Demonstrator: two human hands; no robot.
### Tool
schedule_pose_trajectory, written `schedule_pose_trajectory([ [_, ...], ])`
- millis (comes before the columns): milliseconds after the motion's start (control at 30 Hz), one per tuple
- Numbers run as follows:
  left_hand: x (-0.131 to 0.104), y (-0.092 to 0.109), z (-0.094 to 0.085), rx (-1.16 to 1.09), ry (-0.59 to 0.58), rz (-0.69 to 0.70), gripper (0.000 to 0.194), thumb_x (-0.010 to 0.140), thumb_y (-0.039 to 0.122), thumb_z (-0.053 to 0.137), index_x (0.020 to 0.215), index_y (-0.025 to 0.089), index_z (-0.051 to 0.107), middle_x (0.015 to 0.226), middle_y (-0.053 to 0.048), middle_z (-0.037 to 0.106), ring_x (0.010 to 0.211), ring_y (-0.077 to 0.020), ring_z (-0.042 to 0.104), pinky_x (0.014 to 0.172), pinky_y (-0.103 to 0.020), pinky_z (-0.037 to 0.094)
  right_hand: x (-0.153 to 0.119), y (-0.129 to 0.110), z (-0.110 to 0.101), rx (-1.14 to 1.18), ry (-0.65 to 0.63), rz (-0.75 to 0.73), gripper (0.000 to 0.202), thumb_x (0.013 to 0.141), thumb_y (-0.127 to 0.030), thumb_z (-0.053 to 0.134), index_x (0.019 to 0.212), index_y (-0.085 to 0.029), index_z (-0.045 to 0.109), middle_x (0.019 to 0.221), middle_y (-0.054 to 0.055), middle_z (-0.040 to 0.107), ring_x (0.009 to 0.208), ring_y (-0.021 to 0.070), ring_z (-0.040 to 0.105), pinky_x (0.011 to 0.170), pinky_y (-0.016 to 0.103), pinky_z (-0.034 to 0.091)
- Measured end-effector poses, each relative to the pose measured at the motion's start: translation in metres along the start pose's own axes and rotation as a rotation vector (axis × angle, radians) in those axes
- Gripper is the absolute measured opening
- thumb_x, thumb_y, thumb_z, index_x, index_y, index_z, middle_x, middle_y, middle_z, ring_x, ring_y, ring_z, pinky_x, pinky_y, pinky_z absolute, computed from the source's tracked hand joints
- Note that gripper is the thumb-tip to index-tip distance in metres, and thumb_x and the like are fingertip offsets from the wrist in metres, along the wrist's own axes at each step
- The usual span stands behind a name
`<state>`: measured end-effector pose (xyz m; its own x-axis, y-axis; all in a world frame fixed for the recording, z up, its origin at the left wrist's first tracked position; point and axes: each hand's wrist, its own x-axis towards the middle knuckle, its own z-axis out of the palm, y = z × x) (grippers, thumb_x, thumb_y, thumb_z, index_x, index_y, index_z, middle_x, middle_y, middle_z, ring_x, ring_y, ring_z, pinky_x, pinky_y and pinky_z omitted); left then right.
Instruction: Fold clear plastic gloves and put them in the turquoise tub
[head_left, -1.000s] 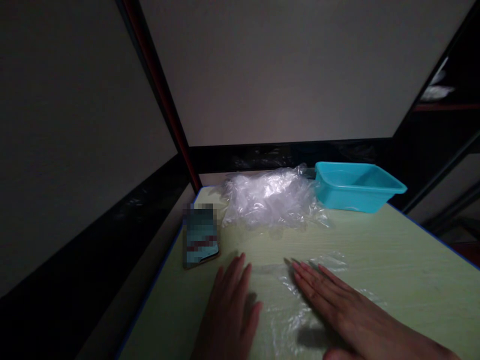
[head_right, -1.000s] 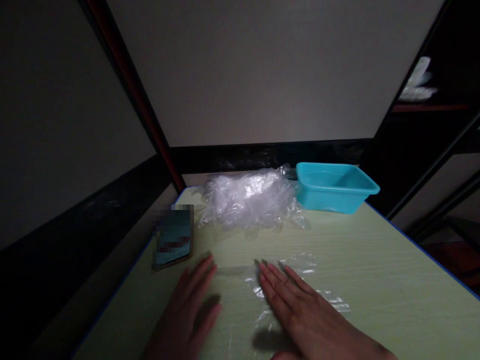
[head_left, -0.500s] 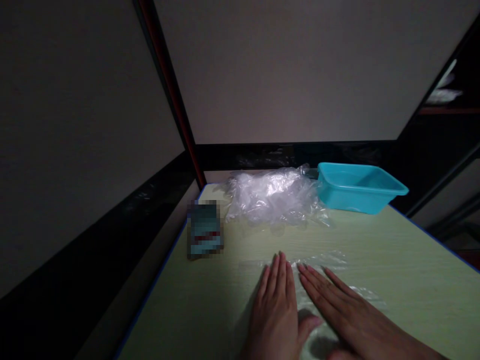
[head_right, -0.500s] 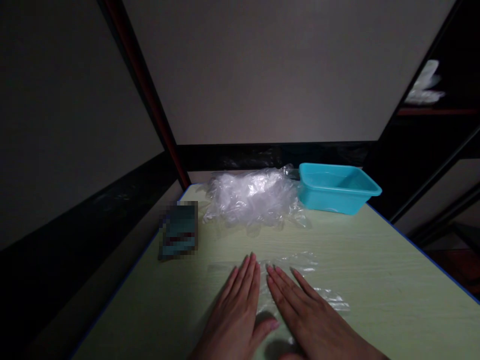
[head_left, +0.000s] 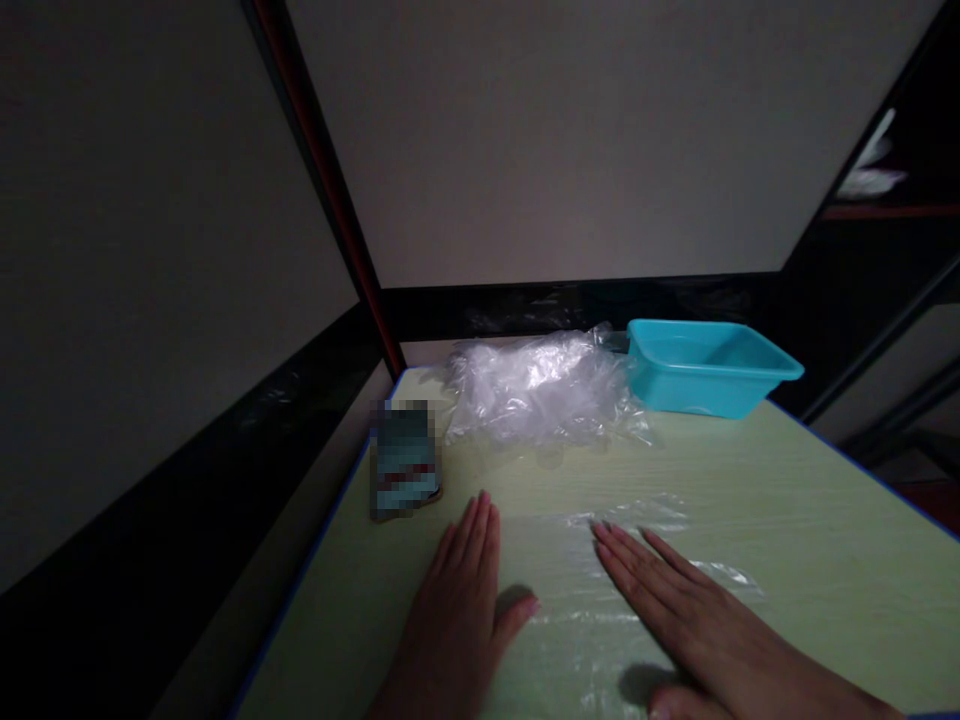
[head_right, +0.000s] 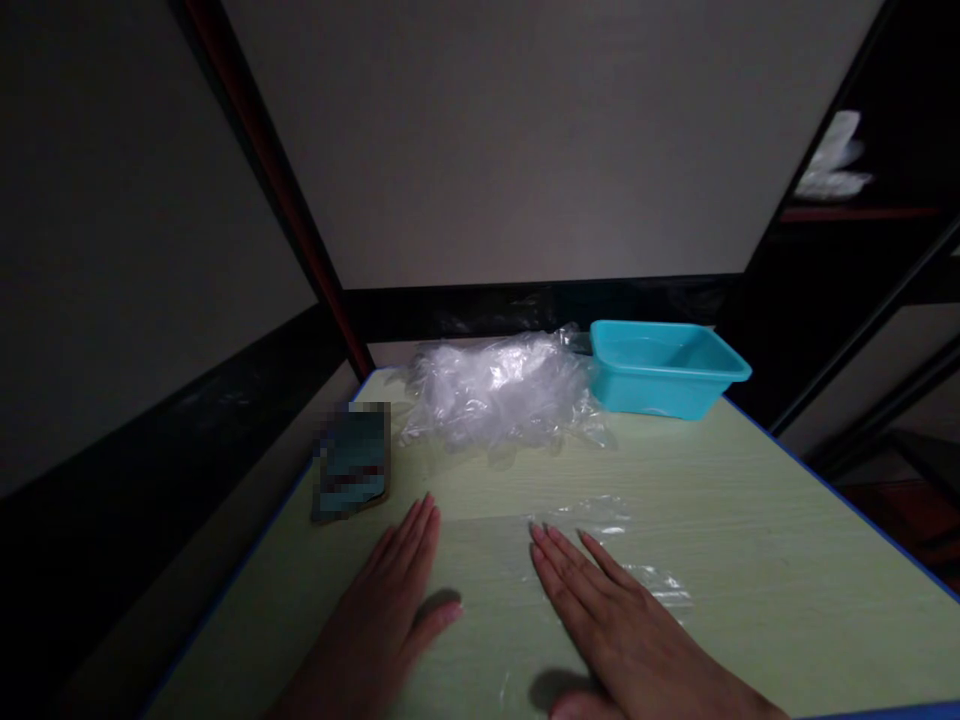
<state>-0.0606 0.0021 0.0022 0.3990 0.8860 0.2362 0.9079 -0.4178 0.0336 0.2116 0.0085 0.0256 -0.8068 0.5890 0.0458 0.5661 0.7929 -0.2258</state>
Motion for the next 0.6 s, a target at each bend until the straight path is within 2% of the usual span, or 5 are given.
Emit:
schedule_pose_trajectory([
  [200, 0.001, -0.006, 0.007, -0.058, 0.082, -0.029, 0.073, 0.088, 0.038, 0.045, 0.142, 0.010, 0.005, 0.143, -0.022, 0.025, 0.131, -0.0308, 0.025, 0.098, -0.050, 0.037, 0.002, 0.000, -0.001, 0.007, -0.040, 0.022, 0.089, 0.083, -0.060, 0.041, 0.143, -0.012, -0.004, 0.148, 0.014, 0.003, 0.135, 0.0291, 0.008, 0.105, 0.051, 0.015],
  [367, 0.003, -0.008, 0.000, -0.186, 0.156, -0.064, 0.066, 0.093, 0.031, 0.035, 0.143, 0.017, -0.006, 0.147, -0.018, 0.020, 0.133, -0.0274, 0.023, 0.101, -0.049, 0.034, 0.009, 0.006, -0.005, 0.011, -0.054, 0.035, 0.088, 0.084, -0.061, 0.040, 0.143, -0.011, -0.003, 0.148, 0.014, 0.004, 0.135, 0.0281, 0.007, 0.107, 0.051, 0.013],
  [467, 0.004, -0.006, -0.004, -0.233, 0.175, -0.055, 0.063, 0.093, 0.029, 0.034, 0.143, 0.020, -0.004, 0.147, -0.015, 0.022, 0.133, -0.0254, 0.024, 0.102, -0.049, 0.032, 0.018, 0.016, -0.008, 0.015, -0.050, 0.029, 0.086, 0.085, -0.060, 0.039, 0.143, -0.010, -0.002, 0.148, 0.015, 0.004, 0.135, 0.0276, 0.007, 0.107, 0.050, 0.012],
  [600, 0.006, 0.001, -0.007, -0.261, 0.124, -0.011, 0.063, 0.091, 0.028, 0.041, 0.143, 0.018, 0.008, 0.145, -0.014, 0.028, 0.132, -0.0246, 0.026, 0.103, -0.048, 0.032, 0.030, 0.032, -0.014, 0.046, -0.047, -0.003, 0.085, 0.085, -0.059, 0.039, 0.143, -0.011, -0.001, 0.149, 0.015, 0.003, 0.135, 0.0273, 0.006, 0.108, 0.050, 0.010],
])
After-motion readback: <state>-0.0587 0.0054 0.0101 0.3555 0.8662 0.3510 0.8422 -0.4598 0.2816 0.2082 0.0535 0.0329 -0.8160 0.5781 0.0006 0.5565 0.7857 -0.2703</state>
